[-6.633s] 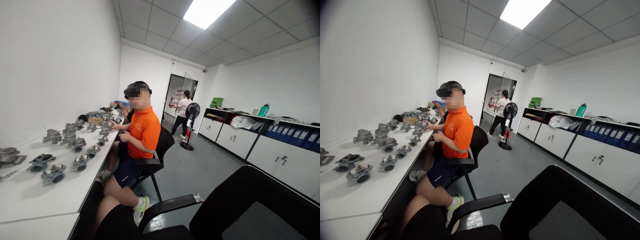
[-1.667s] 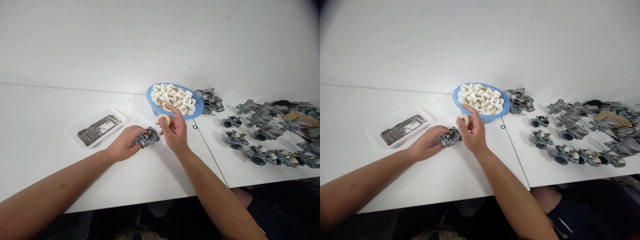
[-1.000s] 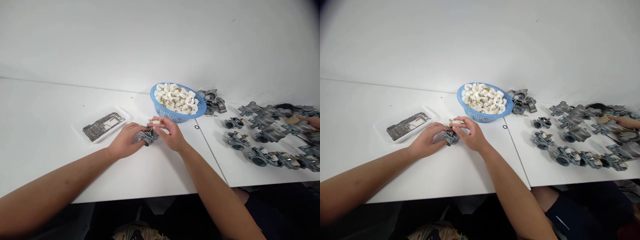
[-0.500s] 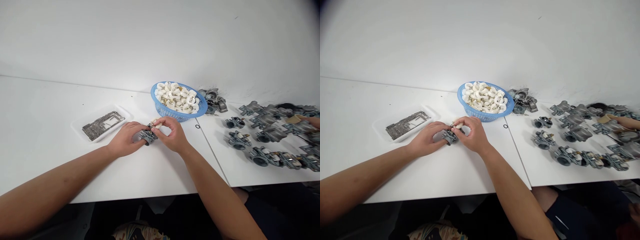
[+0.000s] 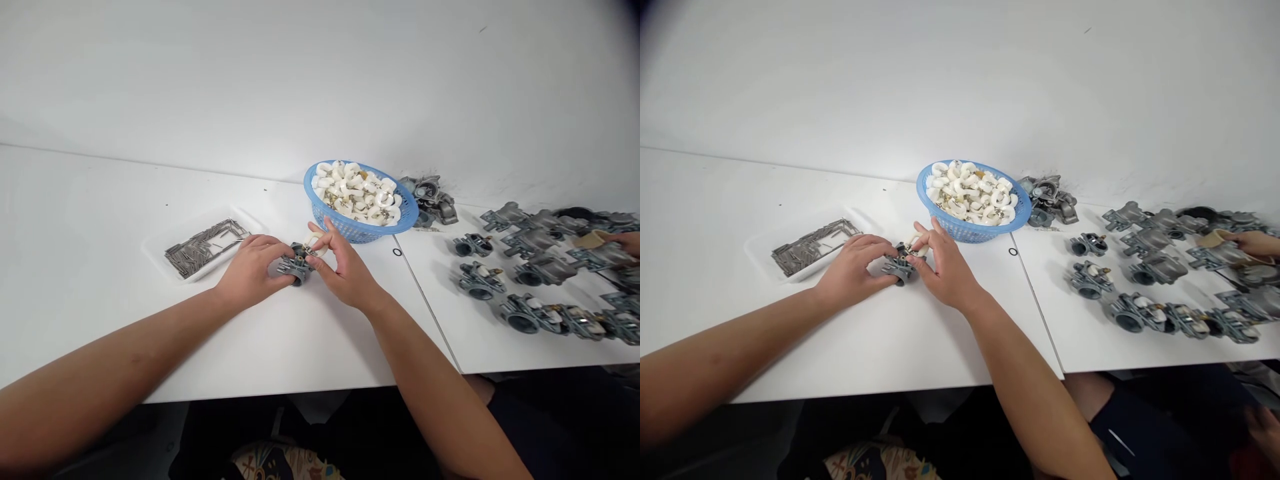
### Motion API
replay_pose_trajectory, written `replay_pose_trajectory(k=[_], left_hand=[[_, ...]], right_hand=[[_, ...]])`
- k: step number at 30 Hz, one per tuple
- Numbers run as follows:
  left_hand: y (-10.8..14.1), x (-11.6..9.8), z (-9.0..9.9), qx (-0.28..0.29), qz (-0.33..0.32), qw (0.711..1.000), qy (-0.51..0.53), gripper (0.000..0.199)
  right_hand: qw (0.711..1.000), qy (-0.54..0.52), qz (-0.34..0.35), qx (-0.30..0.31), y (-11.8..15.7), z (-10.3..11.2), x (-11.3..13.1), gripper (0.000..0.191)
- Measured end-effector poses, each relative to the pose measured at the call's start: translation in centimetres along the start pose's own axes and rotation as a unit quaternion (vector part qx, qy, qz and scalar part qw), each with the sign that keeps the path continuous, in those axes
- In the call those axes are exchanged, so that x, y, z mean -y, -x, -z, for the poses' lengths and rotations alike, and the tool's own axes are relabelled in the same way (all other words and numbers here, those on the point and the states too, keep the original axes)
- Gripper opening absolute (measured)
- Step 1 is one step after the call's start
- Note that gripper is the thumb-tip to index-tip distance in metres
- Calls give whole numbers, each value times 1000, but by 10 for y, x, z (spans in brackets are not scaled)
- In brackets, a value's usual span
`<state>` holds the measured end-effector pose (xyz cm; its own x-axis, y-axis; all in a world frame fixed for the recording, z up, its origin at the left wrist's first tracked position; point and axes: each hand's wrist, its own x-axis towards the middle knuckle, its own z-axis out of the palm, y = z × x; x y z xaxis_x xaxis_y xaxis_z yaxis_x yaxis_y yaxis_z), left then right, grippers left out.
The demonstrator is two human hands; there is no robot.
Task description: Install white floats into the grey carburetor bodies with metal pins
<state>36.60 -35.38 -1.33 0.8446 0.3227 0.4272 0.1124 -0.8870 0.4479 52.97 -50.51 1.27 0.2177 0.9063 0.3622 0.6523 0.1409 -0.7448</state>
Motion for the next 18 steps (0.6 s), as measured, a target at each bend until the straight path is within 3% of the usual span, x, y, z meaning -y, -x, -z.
replay_pose_trajectory(k=[5,13,18], left_hand=[[-2,2,0,5,-22,1000,-7,25],[-2,0,1,21,16,1000,0,22],[1,-5,0,8,87,996,29,49]], right_hand=[[998,-56,8,-38,-2,-3,1,14],[998,-63,12,-22,-3,-8,-2,12],[994,-90,-32,-45,-4,-7,-3,45]])
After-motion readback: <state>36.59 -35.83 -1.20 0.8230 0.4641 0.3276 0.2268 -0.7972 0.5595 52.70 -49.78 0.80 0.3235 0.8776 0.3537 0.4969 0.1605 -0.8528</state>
